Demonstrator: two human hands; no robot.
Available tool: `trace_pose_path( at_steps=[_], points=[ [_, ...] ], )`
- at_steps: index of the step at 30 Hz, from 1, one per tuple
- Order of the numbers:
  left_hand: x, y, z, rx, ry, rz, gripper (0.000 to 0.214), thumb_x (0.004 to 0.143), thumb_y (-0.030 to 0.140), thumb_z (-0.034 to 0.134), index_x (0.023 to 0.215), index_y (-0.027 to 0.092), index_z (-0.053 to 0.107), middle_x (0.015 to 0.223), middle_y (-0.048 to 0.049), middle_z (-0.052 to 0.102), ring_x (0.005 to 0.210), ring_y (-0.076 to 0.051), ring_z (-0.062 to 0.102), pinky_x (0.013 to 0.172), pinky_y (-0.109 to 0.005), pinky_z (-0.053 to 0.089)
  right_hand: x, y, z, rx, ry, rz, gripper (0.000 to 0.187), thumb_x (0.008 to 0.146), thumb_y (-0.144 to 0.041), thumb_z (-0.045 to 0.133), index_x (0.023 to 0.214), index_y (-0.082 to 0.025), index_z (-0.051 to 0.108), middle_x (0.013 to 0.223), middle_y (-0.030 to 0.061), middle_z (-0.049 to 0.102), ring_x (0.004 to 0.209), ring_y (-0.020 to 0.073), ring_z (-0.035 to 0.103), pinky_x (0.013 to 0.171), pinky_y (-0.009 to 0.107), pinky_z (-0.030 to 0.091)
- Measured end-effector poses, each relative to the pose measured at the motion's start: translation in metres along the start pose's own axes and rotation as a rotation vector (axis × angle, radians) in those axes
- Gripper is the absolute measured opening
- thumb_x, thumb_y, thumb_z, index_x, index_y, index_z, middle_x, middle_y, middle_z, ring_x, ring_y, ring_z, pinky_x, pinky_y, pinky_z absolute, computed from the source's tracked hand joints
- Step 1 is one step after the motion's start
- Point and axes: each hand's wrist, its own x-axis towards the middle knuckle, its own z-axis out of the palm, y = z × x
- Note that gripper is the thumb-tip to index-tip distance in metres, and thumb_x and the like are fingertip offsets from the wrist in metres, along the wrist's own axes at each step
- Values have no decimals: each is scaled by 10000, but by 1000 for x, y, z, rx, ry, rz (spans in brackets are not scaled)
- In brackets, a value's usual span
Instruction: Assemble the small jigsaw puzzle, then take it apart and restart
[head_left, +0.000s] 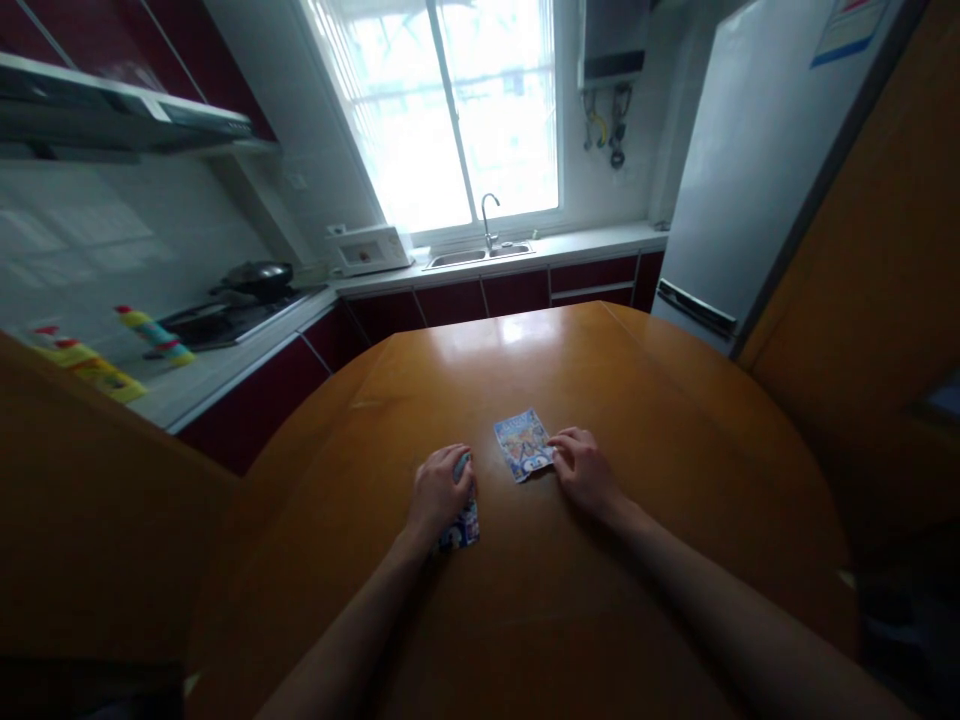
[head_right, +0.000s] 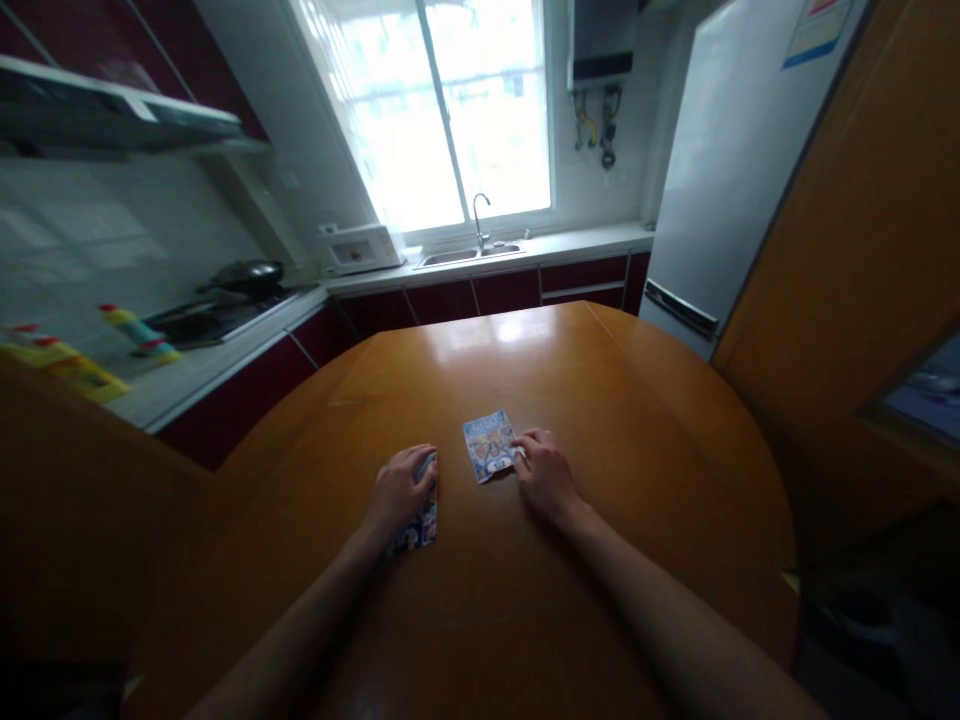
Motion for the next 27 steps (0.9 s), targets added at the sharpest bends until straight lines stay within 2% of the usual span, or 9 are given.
trace_pose_path(
  at_steps=[8,11,17,27],
  points=[
    [-3,4,-2,-10,-15,72,268,935,277,543,1126,192,710,1240,-95,709,1182,-279,631,1043,-442,475,-18,-20,1,-26,49,-19,253,892,-138,531,1043,-160,733,1093,125,666,1061,261,577,965,431,506],
    [-6,7,-5,-18,-8,86,274,940,273,543,1138,181,710,1237,-103,708,1188,-283,627,1057,-455,465,-26,-34,9,-43,54,-98,283,871,-108,538,1070,-166,732,1120,131,657,1087,269,570,975,441,507],
    [-13,13,-6,-32,22,74,253,941,241,558,1135,191,712,1247,-97,702,1186,-269,628,1045,-441,478,-50,-57,21,46,-36,-290,353,849,-60,537,1117,-212,710,1114,101,662,1083,255,588,941,416,527],
    [-21,17,-4,-111,22,11,244,918,182,599,1133,198,714,1240,-92,700,1180,-270,629,1050,-457,473,-68,-58,12,174,-12,-188,302,888,-94,516,1077,-223,714,1039,96,688,998,251,638,851,389,559]
  ],
)
